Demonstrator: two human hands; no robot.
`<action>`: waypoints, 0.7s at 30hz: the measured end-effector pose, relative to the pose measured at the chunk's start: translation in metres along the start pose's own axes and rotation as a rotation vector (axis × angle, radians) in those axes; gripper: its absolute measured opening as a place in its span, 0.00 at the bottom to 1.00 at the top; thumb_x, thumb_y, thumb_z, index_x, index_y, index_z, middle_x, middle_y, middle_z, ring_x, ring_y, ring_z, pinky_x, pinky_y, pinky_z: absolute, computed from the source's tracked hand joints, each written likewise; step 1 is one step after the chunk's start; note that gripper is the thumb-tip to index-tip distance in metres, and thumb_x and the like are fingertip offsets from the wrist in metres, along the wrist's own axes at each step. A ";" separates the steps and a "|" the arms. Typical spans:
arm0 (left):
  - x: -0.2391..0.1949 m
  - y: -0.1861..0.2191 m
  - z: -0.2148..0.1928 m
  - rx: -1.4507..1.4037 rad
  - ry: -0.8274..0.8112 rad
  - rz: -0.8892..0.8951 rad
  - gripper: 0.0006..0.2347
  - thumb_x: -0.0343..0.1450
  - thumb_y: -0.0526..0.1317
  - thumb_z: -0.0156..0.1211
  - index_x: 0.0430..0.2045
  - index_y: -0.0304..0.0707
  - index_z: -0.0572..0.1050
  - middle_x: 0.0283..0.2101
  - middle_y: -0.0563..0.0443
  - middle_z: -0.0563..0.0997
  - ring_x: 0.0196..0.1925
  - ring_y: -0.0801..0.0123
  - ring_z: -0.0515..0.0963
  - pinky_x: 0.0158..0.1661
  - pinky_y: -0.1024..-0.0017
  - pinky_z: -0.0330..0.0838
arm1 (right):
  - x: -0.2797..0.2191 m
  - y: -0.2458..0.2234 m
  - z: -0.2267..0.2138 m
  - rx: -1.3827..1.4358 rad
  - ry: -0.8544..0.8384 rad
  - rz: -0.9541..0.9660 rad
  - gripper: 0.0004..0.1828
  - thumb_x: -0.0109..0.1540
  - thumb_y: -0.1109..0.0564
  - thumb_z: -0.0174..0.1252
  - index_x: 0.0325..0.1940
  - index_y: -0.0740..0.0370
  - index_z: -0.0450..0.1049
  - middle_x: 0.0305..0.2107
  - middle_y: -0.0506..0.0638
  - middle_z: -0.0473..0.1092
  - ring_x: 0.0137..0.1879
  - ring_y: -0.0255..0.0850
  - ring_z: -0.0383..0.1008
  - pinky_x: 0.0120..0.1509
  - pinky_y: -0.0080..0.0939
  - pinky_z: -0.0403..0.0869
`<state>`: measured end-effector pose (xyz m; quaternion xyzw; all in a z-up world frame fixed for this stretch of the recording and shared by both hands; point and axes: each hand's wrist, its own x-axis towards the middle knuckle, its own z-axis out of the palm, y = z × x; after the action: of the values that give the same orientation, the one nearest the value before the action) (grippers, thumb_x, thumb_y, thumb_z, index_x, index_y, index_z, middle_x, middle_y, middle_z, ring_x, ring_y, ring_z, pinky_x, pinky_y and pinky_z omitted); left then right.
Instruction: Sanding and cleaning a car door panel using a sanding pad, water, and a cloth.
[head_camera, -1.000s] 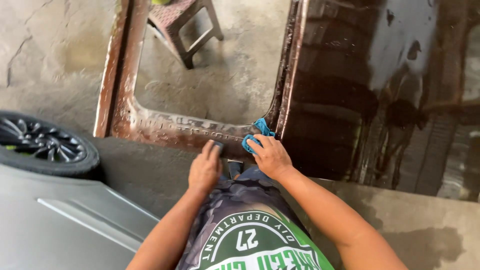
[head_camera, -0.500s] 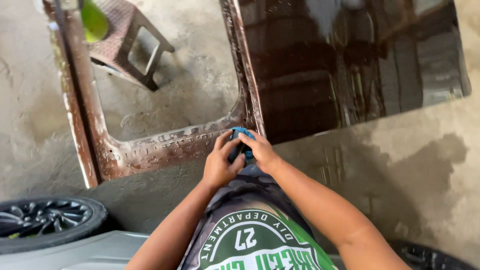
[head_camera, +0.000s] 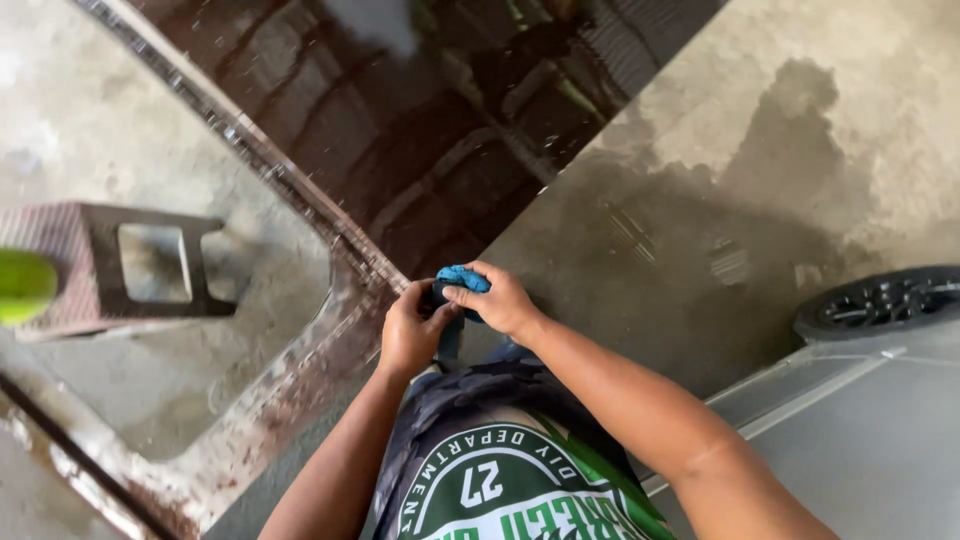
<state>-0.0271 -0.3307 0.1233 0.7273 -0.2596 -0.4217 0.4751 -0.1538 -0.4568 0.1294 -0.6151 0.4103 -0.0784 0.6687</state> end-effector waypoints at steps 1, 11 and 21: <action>0.009 0.008 0.008 0.012 -0.021 0.012 0.18 0.66 0.40 0.70 0.47 0.34 0.76 0.37 0.47 0.86 0.38 0.67 0.86 0.39 0.69 0.79 | -0.001 0.001 -0.012 0.013 0.023 -0.005 0.19 0.61 0.49 0.68 0.50 0.62 0.78 0.36 0.44 0.76 0.41 0.31 0.75 0.46 0.34 0.75; 0.126 0.036 0.159 -0.094 -0.186 0.042 0.09 0.68 0.36 0.69 0.34 0.29 0.76 0.28 0.51 0.81 0.30 0.77 0.76 0.32 0.74 0.71 | 0.039 0.047 -0.182 0.359 0.150 -0.001 0.23 0.60 0.58 0.61 0.59 0.63 0.70 0.42 0.46 0.72 0.47 0.33 0.71 0.53 0.37 0.72; 0.240 0.143 0.338 -0.220 -0.254 -0.005 0.07 0.69 0.36 0.68 0.35 0.32 0.77 0.31 0.55 0.80 0.34 0.77 0.76 0.35 0.73 0.71 | 0.083 -0.004 -0.394 0.415 0.412 -0.132 0.19 0.69 0.46 0.56 0.53 0.64 0.77 0.40 0.44 0.75 0.43 0.30 0.72 0.50 0.34 0.72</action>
<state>-0.1922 -0.7360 0.0999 0.6123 -0.2680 -0.5375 0.5141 -0.3523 -0.8076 0.1324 -0.4617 0.4716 -0.3273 0.6762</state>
